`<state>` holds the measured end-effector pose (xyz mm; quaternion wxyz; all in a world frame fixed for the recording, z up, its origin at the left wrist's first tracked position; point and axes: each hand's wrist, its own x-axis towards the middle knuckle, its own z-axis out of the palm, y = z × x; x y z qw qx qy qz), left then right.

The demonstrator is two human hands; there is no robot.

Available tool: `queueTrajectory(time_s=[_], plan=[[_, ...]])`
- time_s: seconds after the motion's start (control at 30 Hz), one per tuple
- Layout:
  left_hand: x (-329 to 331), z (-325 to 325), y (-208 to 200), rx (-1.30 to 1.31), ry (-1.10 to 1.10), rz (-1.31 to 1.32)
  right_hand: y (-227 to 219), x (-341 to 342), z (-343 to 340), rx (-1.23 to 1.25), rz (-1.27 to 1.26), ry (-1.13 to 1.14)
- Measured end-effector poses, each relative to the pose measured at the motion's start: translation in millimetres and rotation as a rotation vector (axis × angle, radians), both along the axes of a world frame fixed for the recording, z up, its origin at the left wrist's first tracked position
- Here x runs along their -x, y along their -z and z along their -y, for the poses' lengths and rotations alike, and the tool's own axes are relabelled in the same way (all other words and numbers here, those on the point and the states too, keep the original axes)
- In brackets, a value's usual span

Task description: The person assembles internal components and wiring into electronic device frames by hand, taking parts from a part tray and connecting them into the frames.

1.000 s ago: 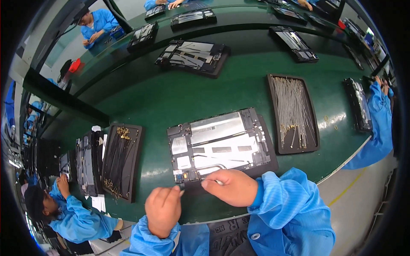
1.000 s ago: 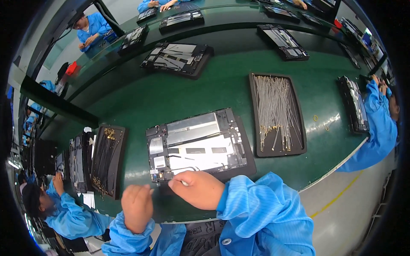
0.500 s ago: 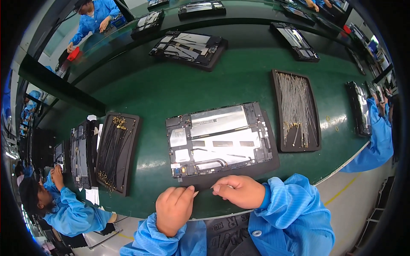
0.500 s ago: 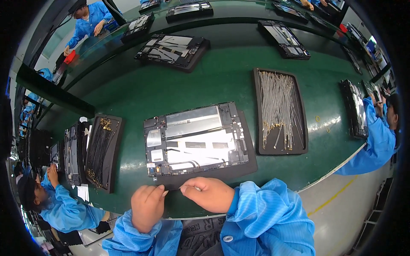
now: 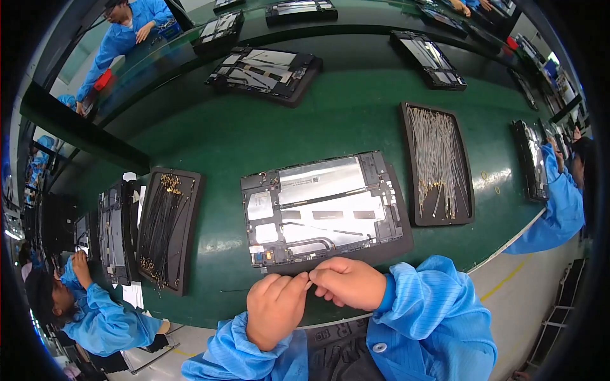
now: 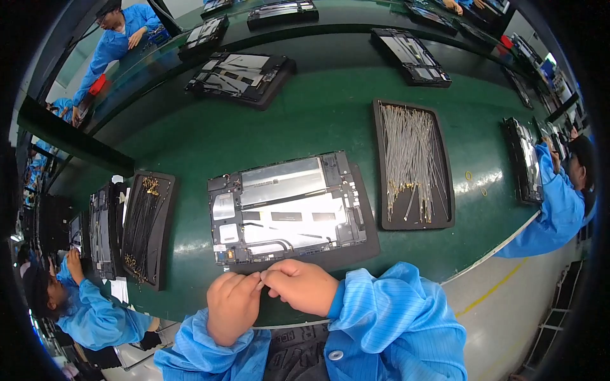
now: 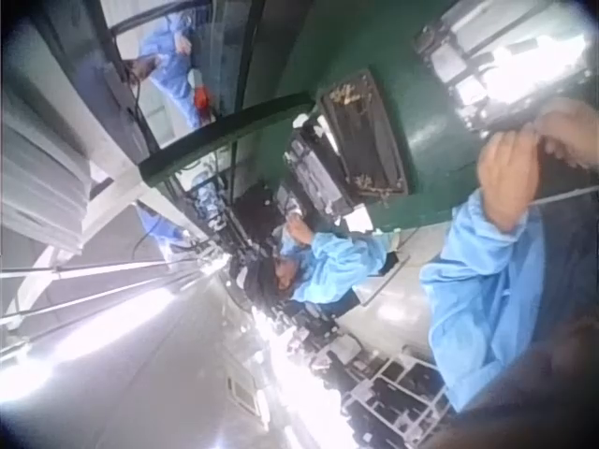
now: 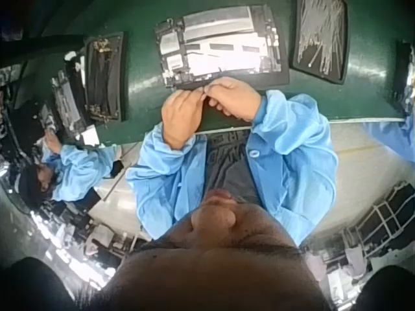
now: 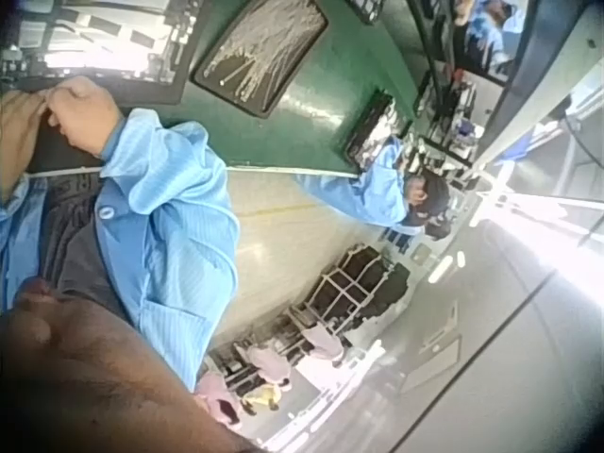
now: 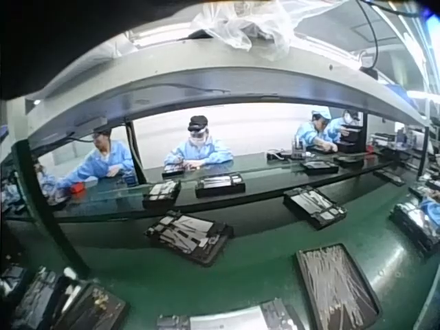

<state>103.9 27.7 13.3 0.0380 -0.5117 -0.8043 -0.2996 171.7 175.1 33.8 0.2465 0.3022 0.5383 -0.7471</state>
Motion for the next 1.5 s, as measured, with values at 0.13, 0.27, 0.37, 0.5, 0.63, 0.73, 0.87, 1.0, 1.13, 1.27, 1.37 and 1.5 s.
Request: queueTrajectory(time_s=[0.13,0.27,0.37,0.5,0.63,0.73,0.87,1.0,1.13,1.27,1.37,1.5], plan=[[4,-2,4,-0.037,-0.109,0.017,-13,9,-7,0.067,-0.029,0.154],[6,-6,17,0.043,-0.167,-0.022,1,24,1,-0.181,-0.359,0.47],[6,-10,16,0.08,-0.175,-0.044,17,26,0,-0.525,-0.615,0.433],[6,-12,14,0.098,-0.17,-0.04,30,24,-1,-0.775,-0.789,0.413],[7,-14,13,0.109,-0.171,-0.056,30,23,0,-0.801,-0.797,0.35],[7,-15,14,0.12,-0.165,-0.07,32,26,2,-0.752,-0.867,0.485],[7,-14,13,0.122,-0.166,-0.071,28,25,-2,-0.823,-0.807,0.286],[8,-13,13,0.104,-0.161,-0.064,27,24,-1,-0.788,-0.749,0.291],[9,-15,13,0.103,-0.156,-0.06,28,25,-1,-0.789,-0.776,0.319],[11,-16,14,0.095,-0.15,-0.051,26,28,-3,-0.724,-0.754,0.346],[13,-14,12,0.089,-0.167,-0.064,13,35,-5,-0.732,-0.746,0.239],[16,-3,17,0.142,-0.16,-0.047,8,46,7,-0.973,-0.892,-0.105]])
